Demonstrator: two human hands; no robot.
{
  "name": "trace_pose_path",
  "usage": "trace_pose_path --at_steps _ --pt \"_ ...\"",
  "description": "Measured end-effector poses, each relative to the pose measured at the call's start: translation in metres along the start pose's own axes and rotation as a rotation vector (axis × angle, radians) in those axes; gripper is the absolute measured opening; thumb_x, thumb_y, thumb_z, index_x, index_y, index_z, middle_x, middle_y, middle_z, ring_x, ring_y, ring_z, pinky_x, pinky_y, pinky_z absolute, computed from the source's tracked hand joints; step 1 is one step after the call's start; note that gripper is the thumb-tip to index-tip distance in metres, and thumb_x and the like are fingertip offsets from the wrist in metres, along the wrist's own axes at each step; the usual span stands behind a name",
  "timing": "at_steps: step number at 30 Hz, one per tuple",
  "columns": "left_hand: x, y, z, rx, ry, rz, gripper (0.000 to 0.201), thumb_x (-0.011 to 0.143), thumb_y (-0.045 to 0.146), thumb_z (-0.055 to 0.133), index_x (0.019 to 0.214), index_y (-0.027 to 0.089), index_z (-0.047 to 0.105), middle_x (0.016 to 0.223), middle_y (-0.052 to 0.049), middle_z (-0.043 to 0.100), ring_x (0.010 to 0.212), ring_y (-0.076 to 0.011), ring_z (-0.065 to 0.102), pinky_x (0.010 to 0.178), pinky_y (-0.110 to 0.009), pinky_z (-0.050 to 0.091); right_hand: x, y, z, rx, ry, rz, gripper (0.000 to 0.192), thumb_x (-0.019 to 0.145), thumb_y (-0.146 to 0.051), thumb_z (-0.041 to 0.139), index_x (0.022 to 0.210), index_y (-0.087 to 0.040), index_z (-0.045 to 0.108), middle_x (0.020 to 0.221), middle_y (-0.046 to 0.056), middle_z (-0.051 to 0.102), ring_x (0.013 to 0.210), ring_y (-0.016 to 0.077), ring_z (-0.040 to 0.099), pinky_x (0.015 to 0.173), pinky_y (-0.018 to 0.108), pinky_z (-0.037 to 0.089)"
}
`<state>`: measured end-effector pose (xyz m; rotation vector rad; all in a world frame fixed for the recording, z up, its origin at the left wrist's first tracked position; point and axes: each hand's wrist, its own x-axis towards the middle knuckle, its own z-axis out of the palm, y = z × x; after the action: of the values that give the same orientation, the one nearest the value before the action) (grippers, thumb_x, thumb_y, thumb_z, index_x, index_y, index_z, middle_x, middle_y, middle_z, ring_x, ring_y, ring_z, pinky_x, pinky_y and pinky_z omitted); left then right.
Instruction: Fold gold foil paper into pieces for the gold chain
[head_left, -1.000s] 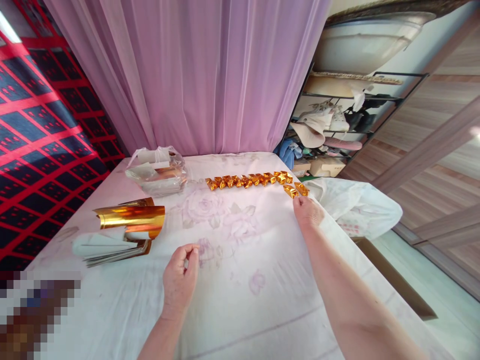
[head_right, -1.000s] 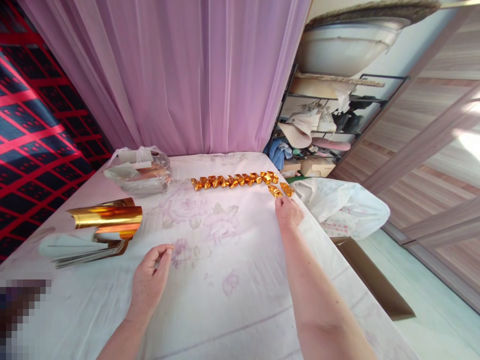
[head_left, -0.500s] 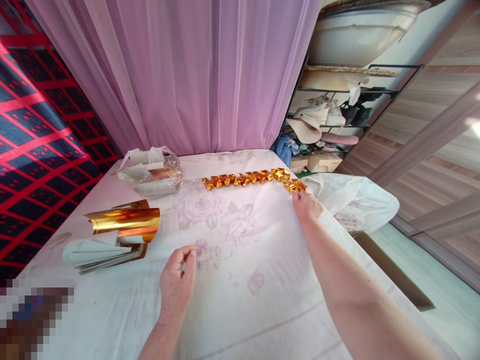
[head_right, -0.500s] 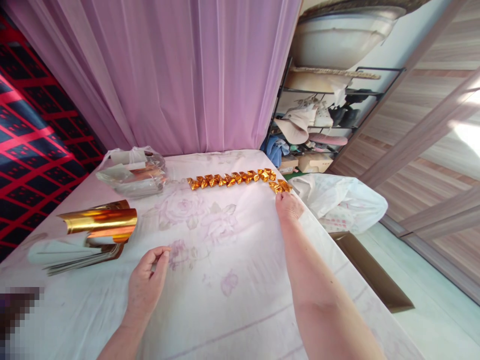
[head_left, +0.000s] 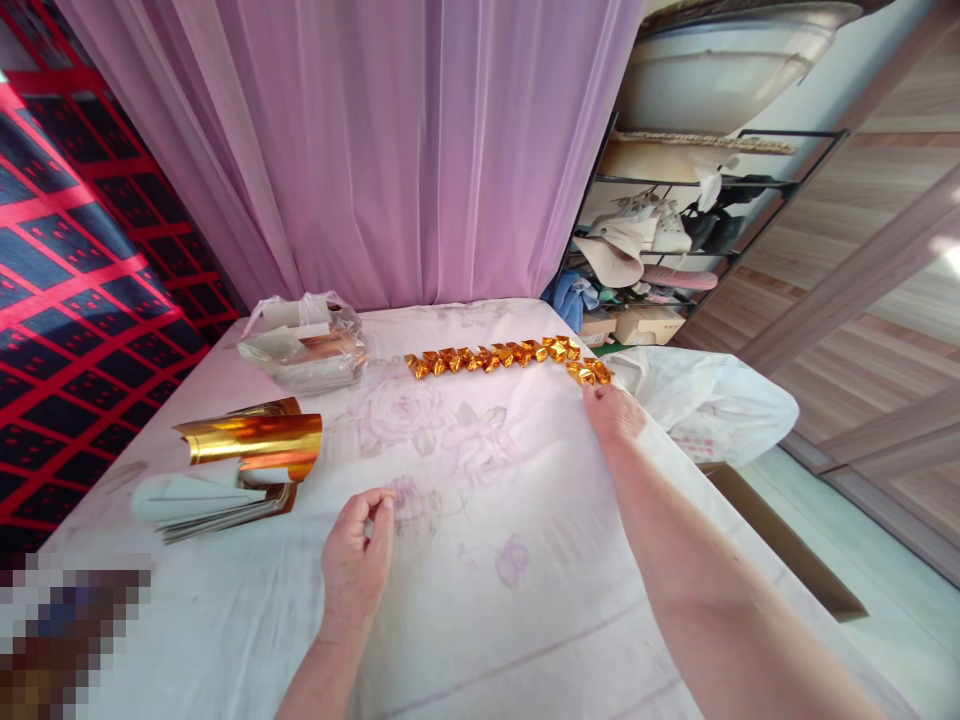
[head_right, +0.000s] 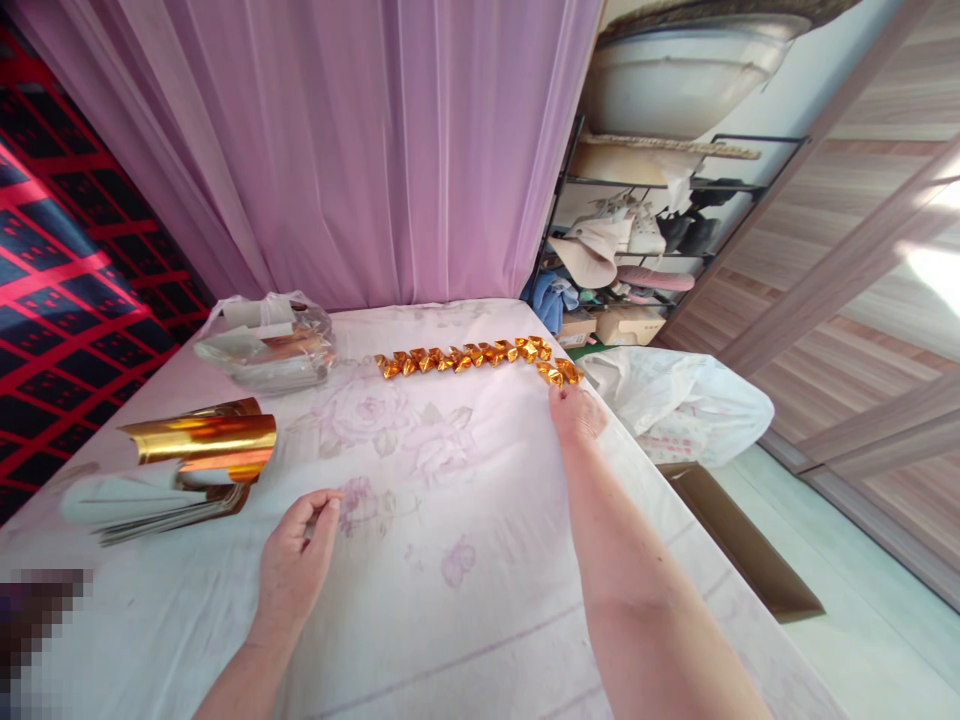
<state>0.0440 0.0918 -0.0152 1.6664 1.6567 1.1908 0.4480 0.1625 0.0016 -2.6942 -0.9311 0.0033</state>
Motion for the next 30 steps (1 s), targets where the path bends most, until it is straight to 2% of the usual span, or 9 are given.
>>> trace_pose_path --at_steps 7,11,15,19,22,24,28,30 --pt "0.001 0.0 0.001 -0.023 0.006 -0.012 0.031 0.08 0.048 0.052 0.083 0.022 0.069 0.079 -0.005 0.071 0.065 -0.0196 0.062 0.051 -0.026 0.045 0.002 0.005 0.003 0.071 -0.028 -0.033 0.036 0.09 -0.045 0.055 0.096 -0.016 0.076 0.101 0.017 0.068 0.091 0.0254 0.064 0.074 0.036 0.043" --pt "0.001 0.0 0.002 -0.08 0.013 -0.009 0.029 0.08 0.047 0.053 0.082 0.022 0.068 0.081 -0.005 0.072 0.073 -0.0215 0.065 0.056 -0.028 0.047 -0.003 0.009 0.005 0.119 -0.004 -0.057 0.03 0.086 -0.039 0.061 0.1 -0.016 0.073 0.102 0.016 0.068 0.091 0.0245 0.063 0.074 0.034 0.042" --pt "0.001 0.001 0.004 -0.149 0.027 -0.009 0.026 0.081 0.044 0.053 0.081 0.022 0.068 0.081 -0.005 0.072 0.077 -0.0219 0.065 0.069 -0.032 0.05 -0.015 0.011 0.006 0.157 0.037 -0.071 0.021 0.082 -0.029 0.059 0.093 -0.016 0.072 0.095 0.012 0.068 0.086 0.0232 0.061 0.073 0.033 0.042" --pt "0.001 0.003 0.003 -0.192 0.057 -0.03 0.027 0.082 0.044 0.052 0.082 0.022 0.068 0.079 -0.004 0.071 0.071 -0.0206 0.063 0.062 -0.029 0.048 -0.038 0.006 0.007 0.208 0.075 -0.13 0.018 0.082 -0.027 0.054 0.087 -0.017 0.069 0.091 0.01 0.067 0.081 0.0219 0.059 0.072 0.033 0.042" --pt "0.001 0.005 0.003 -0.241 0.089 -0.04 0.028 0.085 0.044 0.05 0.081 0.022 0.067 0.073 -0.003 0.067 0.068 -0.0196 0.061 0.064 -0.029 0.049 -0.062 -0.012 0.011 0.266 0.087 -0.229 0.019 0.083 -0.029 0.051 0.087 -0.018 0.067 0.091 0.008 0.067 0.079 0.0208 0.058 0.07 0.031 0.041" --pt "0.001 0.005 0.002 -0.281 0.13 -0.049 0.031 0.087 0.046 0.048 0.076 0.022 0.065 0.067 -0.002 0.063 0.066 -0.0189 0.059 0.064 -0.029 0.048 -0.082 -0.033 0.015 0.309 0.059 -0.34 0.017 0.083 -0.029 0.052 0.083 -0.019 0.065 0.087 0.007 0.067 0.078 0.0199 0.058 0.07 0.03 0.041" --pt "0.007 -0.001 -0.003 -0.353 0.274 -0.094 0.037 0.09 0.048 0.043 0.064 0.023 0.052 0.059 0.002 0.049 0.058 -0.0154 0.05 0.057 -0.026 0.043 -0.127 -0.092 0.021 0.393 -0.039 -0.642 0.014 0.083 -0.026 0.054 0.08 -0.022 0.066 0.09 0.005 0.069 0.085 0.0185 0.06 0.075 0.028 0.042" --pt "0.012 -0.008 -0.007 -0.381 0.368 -0.124 0.038 0.09 0.048 0.042 0.063 0.023 0.047 0.059 0.002 0.047 0.059 -0.0147 0.048 0.059 -0.026 0.042 -0.151 -0.123 0.023 0.424 -0.097 -0.772 0.014 0.085 -0.026 0.054 0.08 -0.023 0.068 0.087 0.004 0.069 0.085 0.0181 0.061 0.075 0.027 0.042"
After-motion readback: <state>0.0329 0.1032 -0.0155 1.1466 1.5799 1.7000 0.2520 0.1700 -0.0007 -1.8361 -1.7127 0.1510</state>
